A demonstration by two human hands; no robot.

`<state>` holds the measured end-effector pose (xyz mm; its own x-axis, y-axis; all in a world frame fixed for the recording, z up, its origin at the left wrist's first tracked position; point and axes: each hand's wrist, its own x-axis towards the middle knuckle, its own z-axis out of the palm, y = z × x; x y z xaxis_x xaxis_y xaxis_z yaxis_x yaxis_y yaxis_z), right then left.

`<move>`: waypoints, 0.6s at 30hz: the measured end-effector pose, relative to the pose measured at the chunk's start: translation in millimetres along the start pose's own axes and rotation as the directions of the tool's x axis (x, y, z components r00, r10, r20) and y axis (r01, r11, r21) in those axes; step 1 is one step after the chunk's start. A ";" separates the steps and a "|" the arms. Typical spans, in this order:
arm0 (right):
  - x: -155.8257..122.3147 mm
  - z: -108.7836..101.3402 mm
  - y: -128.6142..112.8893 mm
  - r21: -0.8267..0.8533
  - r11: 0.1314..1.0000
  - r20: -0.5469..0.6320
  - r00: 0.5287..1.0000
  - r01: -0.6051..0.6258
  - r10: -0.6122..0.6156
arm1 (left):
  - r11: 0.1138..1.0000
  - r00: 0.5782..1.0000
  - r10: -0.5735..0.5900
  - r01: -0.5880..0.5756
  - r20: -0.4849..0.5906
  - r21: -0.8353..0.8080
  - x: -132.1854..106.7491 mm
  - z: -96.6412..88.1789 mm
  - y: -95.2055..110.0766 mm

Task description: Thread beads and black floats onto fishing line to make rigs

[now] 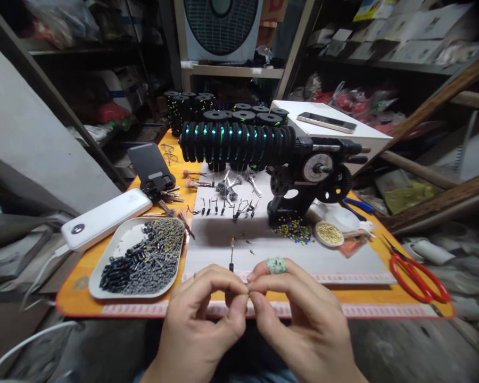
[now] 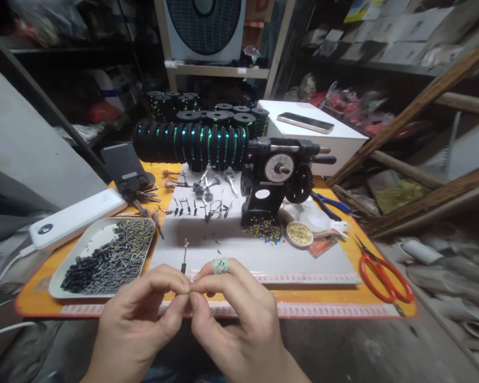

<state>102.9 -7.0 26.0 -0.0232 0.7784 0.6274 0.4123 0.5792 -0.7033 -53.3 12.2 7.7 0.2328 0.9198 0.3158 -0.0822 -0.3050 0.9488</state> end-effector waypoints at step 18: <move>-11.9 -6.2 5.7 0.000 0.987 0.066 0.985 -0.159 0.158 | 0.815 0.917 0.366 -0.399 0.162 0.420 4.9 -5.8 2.2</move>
<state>111.2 -14.5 16.6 -0.0176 0.8745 0.4848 0.4112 0.4483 -0.7937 -58.0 17.4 11.4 0.3400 0.6916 0.6372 0.2475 -0.7195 0.6489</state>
